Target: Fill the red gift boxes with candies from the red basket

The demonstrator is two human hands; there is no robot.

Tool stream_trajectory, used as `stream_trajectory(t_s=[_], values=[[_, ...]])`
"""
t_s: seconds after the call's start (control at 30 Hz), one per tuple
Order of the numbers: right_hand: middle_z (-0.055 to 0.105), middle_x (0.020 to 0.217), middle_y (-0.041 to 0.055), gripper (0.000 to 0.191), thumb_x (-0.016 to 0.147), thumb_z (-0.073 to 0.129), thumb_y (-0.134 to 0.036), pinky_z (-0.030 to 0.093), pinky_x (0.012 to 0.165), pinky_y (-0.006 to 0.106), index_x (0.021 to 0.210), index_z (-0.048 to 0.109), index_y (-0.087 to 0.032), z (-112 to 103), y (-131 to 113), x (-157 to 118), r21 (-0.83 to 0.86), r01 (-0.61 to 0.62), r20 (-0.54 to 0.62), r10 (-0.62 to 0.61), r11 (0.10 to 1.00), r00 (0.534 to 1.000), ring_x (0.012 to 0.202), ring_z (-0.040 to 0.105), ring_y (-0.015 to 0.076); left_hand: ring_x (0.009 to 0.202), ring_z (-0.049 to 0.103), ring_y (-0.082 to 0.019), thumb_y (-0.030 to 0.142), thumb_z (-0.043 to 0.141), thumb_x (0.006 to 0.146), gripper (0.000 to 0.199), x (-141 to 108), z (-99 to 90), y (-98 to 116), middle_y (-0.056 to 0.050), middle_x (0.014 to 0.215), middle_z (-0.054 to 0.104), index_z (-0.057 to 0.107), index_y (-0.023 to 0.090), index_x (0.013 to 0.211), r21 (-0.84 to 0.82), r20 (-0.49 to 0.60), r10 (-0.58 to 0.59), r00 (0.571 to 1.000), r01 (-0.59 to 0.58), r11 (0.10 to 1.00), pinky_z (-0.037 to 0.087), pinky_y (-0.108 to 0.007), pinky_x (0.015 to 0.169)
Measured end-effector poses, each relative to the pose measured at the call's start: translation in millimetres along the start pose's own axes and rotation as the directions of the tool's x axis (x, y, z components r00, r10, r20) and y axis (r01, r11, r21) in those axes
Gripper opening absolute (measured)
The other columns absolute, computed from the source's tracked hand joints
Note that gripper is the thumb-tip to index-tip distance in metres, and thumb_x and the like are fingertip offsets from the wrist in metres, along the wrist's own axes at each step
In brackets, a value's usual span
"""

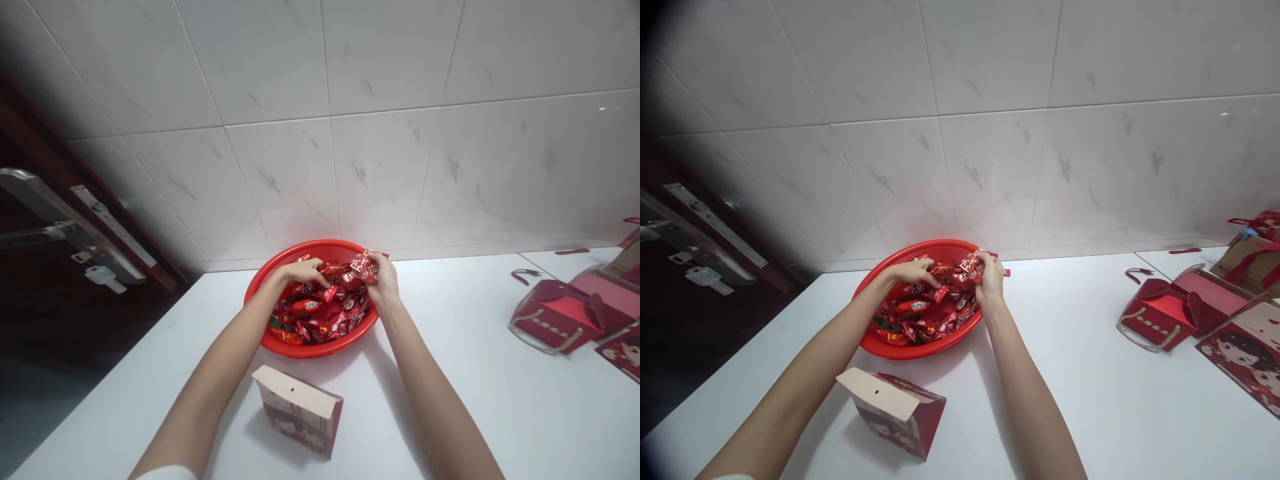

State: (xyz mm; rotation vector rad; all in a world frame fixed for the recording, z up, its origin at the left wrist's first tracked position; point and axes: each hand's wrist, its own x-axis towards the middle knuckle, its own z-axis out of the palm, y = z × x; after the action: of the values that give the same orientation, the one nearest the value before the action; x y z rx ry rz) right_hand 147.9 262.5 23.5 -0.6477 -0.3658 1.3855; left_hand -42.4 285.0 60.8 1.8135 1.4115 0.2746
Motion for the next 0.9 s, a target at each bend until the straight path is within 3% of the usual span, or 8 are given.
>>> stream_trajectory(t_s=[0.1, 0.23, 0.33, 0.47, 0.7, 0.9], values=[[0.068, 0.059, -0.0029, 0.011, 0.061, 0.068, -0.011, 0.054, 0.054, 0.021, 0.065, 0.060, -0.019, -0.3, -0.3, 0.0, -0.004, 0.001, 0.003, -0.001, 1.000, 1.000, 0.057, 0.064, 0.0125, 0.061, 0.059, -0.017, 0.031, 0.083, 0.053, 0.031, 1.1, -9.7, -9.0, 0.002, 0.066, 0.063, 0.059, 0.019, 0.067, -0.096, -0.194, -0.018, 0.981, -0.001, 0.995, 0.043, -0.025, 0.052], [0.067, 0.058, -0.0034, 0.012, 0.062, 0.067, -0.011, 0.052, 0.052, 0.020, 0.065, 0.060, -0.019, 1.4, -1.9, -2.0, -0.008, -0.003, 0.003, 0.003, 1.000, 1.000, 0.054, 0.063, 0.0115, 0.065, 0.064, -0.019, 0.024, 0.077, 0.057, 0.028, 4.3, -13.1, -19.7, -0.001, 0.074, 0.069, 0.065, 0.017, 0.081, -0.149, -0.186, -0.001, 0.983, -0.027, 0.988, 0.048, -0.025, 0.057], [0.068, 0.058, -0.0033, 0.011, 0.063, 0.066, -0.010, 0.053, 0.052, 0.021, 0.065, 0.060, -0.019, 3.4, -3.3, -4.3, -0.009, -0.004, -0.007, 0.004, 1.000, 1.000, 0.054, 0.063, 0.0119, 0.077, 0.066, -0.020, 0.017, 0.073, 0.055, 0.050, 5.6, -14.2, -23.7, -0.002, 0.087, 0.072, 0.068, 0.018, 0.105, -0.107, -0.249, 0.002, 0.969, -0.029, 0.994, 0.049, -0.025, 0.064], [0.067, 0.057, -0.0031, 0.010, 0.063, 0.065, -0.010, 0.052, 0.052, 0.021, 0.063, 0.060, -0.018, 4.9, -4.4, -6.2, -0.016, -0.008, -0.014, 0.008, 1.000, 1.000, 0.053, 0.063, 0.0119, 0.074, 0.064, -0.017, 0.016, 0.071, 0.056, 0.071, 4.3, -17.2, -23.3, -0.004, 0.099, 0.072, 0.061, 0.016, 0.126, -0.113, -0.281, -0.020, 0.959, -0.012, 0.994, 0.048, -0.024, 0.062], [0.069, 0.059, -0.0021, 0.010, 0.064, 0.064, -0.009, 0.052, 0.053, 0.021, 0.064, 0.061, -0.018, 5.6, -4.6, -6.9, -0.025, -0.014, -0.017, 0.013, 1.000, 1.000, 0.053, 0.063, 0.0118, 0.056, 0.054, -0.014, 0.022, 0.076, 0.062, 0.060, 2.5, -22.6, -20.6, 0.002, 0.066, 0.063, 0.064, 0.013, 0.120, -0.297, -0.361, -0.094, 0.928, -0.018, 0.955, 0.038, -0.024, 0.052], [0.068, 0.057, -0.0026, 0.011, 0.064, 0.065, -0.009, 0.052, 0.050, 0.022, 0.063, 0.061, -0.018, 6.7, -6.7, -8.3, -0.026, -0.026, -0.025, 0.026, 0.999, 0.999, 0.053, 0.063, 0.0126, 0.061, 0.058, -0.014, 0.018, 0.076, 0.059, 0.042, 1.2, -23.8, -18.7, 0.000, 0.069, 0.068, 0.072, 0.014, 0.100, -0.347, -0.353, -0.097, 0.931, -0.034, 0.937, 0.039, -0.024, 0.056]])
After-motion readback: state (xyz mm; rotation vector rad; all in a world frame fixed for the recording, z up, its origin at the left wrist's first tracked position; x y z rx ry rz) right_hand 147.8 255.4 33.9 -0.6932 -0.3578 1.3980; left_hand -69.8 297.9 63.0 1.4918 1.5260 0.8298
